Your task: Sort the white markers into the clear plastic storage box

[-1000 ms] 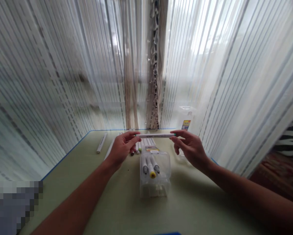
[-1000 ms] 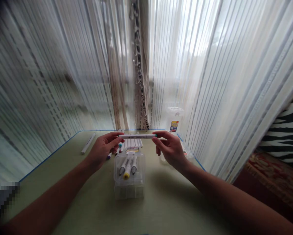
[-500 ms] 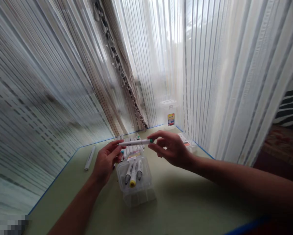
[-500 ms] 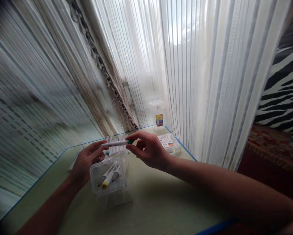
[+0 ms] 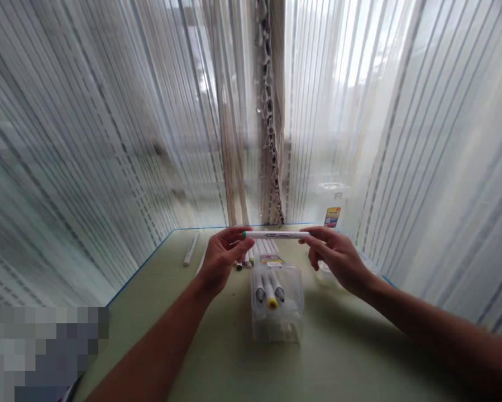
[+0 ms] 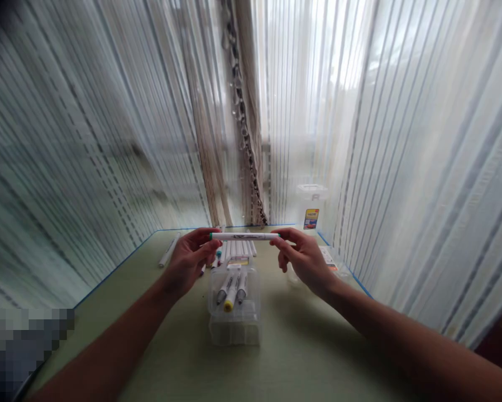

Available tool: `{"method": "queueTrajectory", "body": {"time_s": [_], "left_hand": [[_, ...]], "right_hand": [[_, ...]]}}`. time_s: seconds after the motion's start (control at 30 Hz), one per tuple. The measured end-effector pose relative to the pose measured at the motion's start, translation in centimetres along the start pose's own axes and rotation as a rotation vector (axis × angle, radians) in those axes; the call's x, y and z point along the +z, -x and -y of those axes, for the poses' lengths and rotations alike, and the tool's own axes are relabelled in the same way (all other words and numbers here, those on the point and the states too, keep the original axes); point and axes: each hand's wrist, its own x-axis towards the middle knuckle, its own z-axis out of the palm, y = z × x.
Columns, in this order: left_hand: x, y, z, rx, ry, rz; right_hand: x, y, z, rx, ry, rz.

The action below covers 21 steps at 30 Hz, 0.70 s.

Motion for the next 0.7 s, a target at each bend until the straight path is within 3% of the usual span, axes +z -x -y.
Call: {"method": "queueTrajectory", "body": {"time_s": [0.3, 0.7], "left_hand": [[0.11, 0.28, -0.01, -0.04, 0.055, 0.126], [-0.17, 0.18, -0.15, -0.064, 0.017, 0.079]], "right_hand": [[-0.07, -0.08, -0.74, 0.131, -0.05, -0.017], [-0.28, -0.03, -0.45, 0.066, -0.018, -0.034]]}}
